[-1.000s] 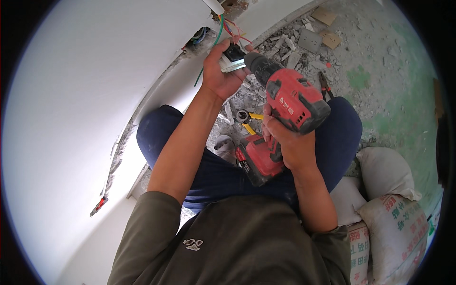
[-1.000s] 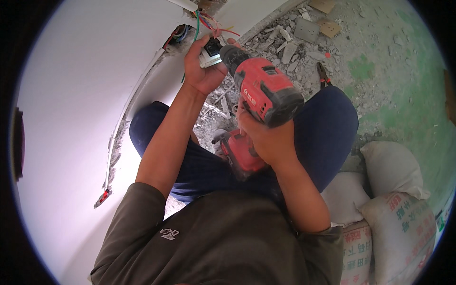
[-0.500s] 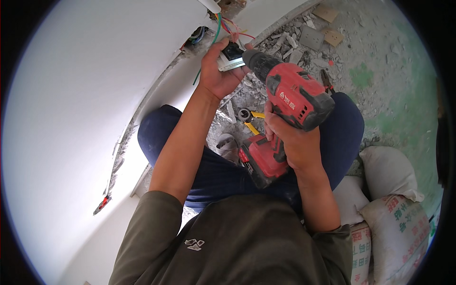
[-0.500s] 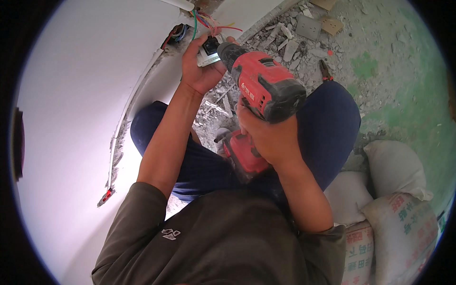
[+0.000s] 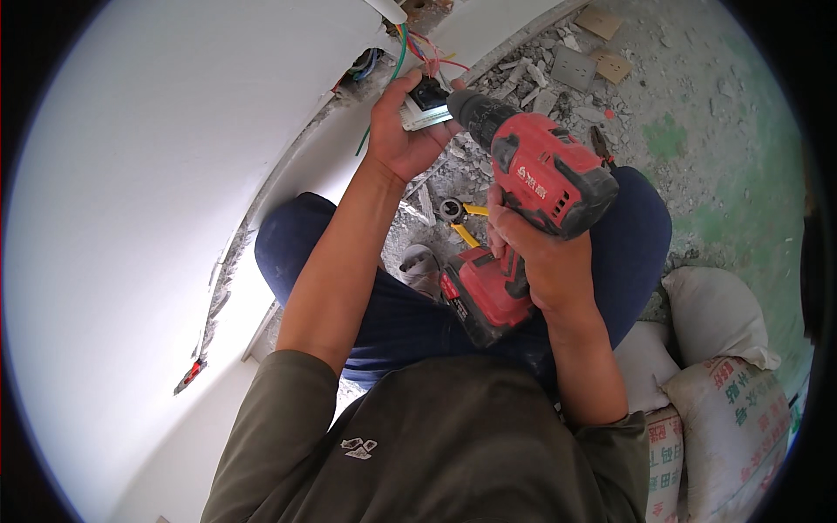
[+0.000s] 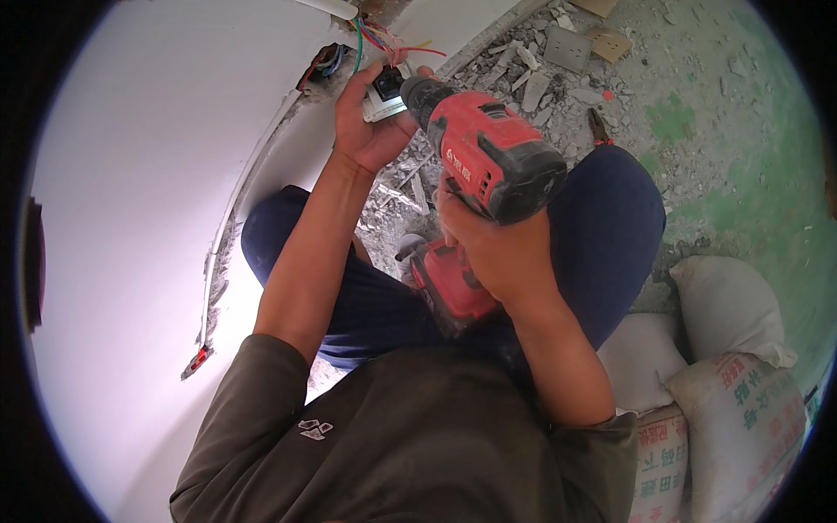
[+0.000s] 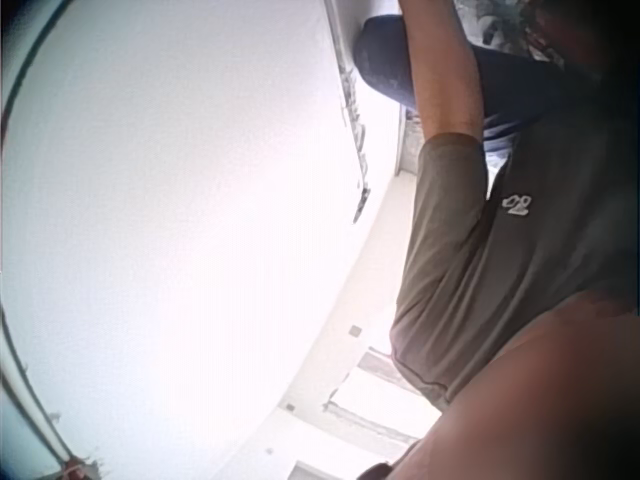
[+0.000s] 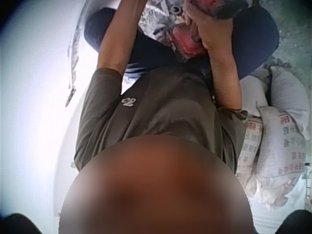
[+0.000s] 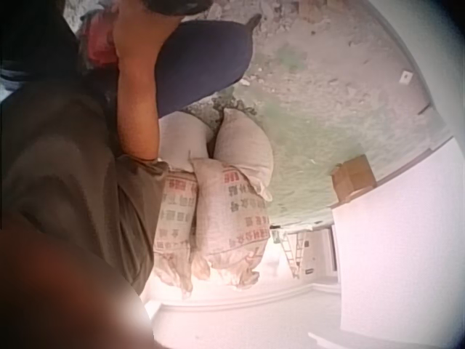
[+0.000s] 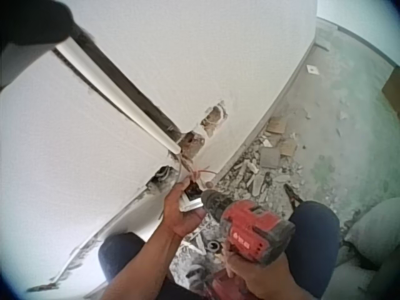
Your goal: Installing and wiring an electrical wall socket at a construction site.
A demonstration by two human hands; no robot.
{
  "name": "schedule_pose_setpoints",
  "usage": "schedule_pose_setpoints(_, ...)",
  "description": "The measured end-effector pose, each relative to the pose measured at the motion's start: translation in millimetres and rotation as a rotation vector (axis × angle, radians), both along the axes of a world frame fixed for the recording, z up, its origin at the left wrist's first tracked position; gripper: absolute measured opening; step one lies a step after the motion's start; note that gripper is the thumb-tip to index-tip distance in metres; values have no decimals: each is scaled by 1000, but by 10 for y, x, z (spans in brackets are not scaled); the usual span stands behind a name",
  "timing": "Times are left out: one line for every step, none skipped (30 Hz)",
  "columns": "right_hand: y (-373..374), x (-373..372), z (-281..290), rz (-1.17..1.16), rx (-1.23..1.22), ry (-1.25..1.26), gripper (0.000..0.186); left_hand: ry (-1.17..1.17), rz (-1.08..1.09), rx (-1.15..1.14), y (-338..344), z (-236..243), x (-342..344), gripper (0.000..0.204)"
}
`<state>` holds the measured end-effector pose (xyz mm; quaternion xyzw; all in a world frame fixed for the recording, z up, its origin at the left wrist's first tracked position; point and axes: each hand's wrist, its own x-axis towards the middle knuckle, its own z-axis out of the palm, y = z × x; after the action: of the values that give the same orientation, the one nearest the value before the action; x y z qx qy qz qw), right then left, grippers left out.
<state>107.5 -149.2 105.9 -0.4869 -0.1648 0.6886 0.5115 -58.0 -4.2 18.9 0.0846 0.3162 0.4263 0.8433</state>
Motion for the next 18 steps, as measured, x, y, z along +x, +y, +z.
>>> schedule_pose_setpoints(0,-2,-3,-4,13,-1,23,2,2,3,-1,0,-1,34)
schedule_pose_setpoints(-1,-4,-3,-4,13,-1,23,2,2,2,-1,2,-3,34)
schedule_pose_setpoints(-2,-5,-1,-2,7,-11,23,1,-6,0,-2,5,-6,34)
schedule_pose_setpoints(-2,-7,0,0,1,-21,23,-1,-13,-2,-1,4,-12,35)
schedule_pose_setpoints(-2,-8,1,0,1,-21,23,0,-13,-2,0,4,-18,35)
schedule_pose_setpoints(-2,-9,2,-4,1,-16,23,-6,-18,-3,2,5,-22,35)
schedule_pose_setpoints(-3,-9,3,-8,-1,-12,23,-11,-23,-4,3,3,-22,35)
schedule_pose_setpoints(-3,-10,3,-9,-1,-12,23,-12,-24,-4,4,1,-19,35)
schedule_pose_setpoints(-4,-11,3,-16,5,-7,24,1,-16,6,4,-2,-14,35)
schedule_pose_setpoints(-4,-13,2,-23,11,-1,24,15,-8,16,4,-6,-13,35)
schedule_pose_setpoints(-1,-12,1,-23,11,-1,24,16,-8,16,4,-7,-14,35)
schedule_pose_setpoints(4,-10,2,-20,10,7,24,11,-13,17,4,-8,-17,35)
schedule_pose_setpoints(6,-9,4,-16,9,16,23,6,-17,18,3,-4,-17,35)
schedule_pose_setpoints(5,-10,6,-16,9,16,23,6,-17,17,1,-1,-17,35)
schedule_pose_setpoints(2,-12,7,-18,8,17,23,10,-16,15,-1,3,-17,35)
schedule_pose_setpoints(2,-12,10,-20,6,19,23,14,-15,13,-2,3,-18,36)
schedule_pose_setpoints(3,-10,11,-20,6,18,23,14,-15,13,-2,3,-19,36)
schedule_pose_setpoints(7,-5,11,-16,3,17,23,11,-20,13,-1,3,-20,35)
